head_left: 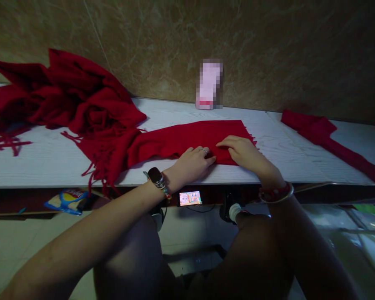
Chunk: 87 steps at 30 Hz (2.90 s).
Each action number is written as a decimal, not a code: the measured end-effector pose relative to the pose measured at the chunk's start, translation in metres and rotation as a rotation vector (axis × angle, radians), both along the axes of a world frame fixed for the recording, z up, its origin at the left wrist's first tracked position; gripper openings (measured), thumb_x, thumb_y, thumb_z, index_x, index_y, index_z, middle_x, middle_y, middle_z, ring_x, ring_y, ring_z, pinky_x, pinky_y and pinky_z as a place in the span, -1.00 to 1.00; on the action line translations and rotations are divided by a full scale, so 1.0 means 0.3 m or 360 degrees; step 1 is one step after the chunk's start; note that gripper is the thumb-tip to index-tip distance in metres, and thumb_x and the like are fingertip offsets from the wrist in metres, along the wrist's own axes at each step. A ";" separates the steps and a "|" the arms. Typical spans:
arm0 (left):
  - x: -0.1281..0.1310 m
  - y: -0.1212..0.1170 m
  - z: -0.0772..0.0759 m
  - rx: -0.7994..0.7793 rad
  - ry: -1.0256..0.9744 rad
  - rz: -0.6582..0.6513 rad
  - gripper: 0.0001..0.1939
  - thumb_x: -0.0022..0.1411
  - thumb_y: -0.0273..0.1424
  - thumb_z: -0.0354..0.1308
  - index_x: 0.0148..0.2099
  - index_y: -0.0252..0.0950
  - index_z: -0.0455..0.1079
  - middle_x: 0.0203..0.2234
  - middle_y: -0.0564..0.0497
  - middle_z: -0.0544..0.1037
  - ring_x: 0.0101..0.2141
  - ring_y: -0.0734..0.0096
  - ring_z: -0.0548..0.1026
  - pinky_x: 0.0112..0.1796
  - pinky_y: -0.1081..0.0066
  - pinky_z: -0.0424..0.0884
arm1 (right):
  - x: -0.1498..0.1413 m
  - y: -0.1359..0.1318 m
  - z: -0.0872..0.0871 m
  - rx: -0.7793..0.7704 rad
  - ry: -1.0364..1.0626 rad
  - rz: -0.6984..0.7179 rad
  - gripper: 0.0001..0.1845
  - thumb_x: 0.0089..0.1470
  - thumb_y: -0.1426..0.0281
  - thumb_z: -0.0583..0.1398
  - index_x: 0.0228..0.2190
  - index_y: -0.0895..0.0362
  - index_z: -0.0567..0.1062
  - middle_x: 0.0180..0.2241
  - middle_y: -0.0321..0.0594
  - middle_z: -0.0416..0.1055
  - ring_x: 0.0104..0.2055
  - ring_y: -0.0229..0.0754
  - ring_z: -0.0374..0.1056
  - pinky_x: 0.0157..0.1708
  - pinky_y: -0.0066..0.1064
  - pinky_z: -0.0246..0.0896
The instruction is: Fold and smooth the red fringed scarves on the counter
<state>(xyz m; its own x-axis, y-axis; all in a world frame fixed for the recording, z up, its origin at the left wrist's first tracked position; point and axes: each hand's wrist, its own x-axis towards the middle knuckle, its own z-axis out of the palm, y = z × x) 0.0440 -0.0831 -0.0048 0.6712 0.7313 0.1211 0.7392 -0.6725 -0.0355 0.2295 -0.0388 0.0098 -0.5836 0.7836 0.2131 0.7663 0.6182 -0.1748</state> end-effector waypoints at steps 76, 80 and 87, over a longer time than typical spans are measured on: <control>0.017 -0.022 0.012 -0.0157 0.0036 0.0027 -0.60 0.25 -0.49 -0.01 0.13 -0.36 0.28 -0.10 -0.21 0.45 -0.17 0.18 0.46 -0.21 0.20 0.46 | -0.113 0.477 0.107 -0.0430 -0.0070 -0.0082 -0.80 -0.13 0.47 0.26 -0.36 0.22 0.60 -0.40 -0.17 0.53 -0.36 -0.18 0.37 -0.34 -0.35 0.20; 0.018 -0.019 0.015 -0.0146 0.0019 0.0023 -0.61 0.25 -0.47 -0.02 0.12 -0.37 0.30 -0.13 -0.21 0.45 -0.18 0.17 0.46 -0.22 0.20 0.46 | -0.102 0.494 0.082 -0.0521 -0.0007 -0.0082 -0.89 -0.16 0.46 0.28 -0.46 0.19 0.58 -0.48 -0.22 0.48 -0.42 -0.22 0.33 -0.41 -0.36 0.17; 0.016 -0.019 0.012 -0.0091 0.0010 0.0001 -0.61 0.23 -0.47 0.00 0.11 -0.38 0.32 -0.18 -0.20 0.45 -0.21 0.18 0.45 -0.25 0.22 0.46 | -0.101 0.512 0.099 -0.0452 -0.0079 -0.0018 -0.83 -0.21 0.34 0.34 -0.50 0.17 0.55 -0.54 -0.26 0.42 -0.42 -0.22 0.30 -0.44 -0.37 0.12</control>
<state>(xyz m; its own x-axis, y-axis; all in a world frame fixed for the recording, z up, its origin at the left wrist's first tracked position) 0.0487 -0.0888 -0.0012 0.6713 0.7374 0.0746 0.7396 -0.6731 -0.0018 0.1991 0.1148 0.0395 -0.5784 0.8145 -0.0443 0.7850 0.5410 -0.3018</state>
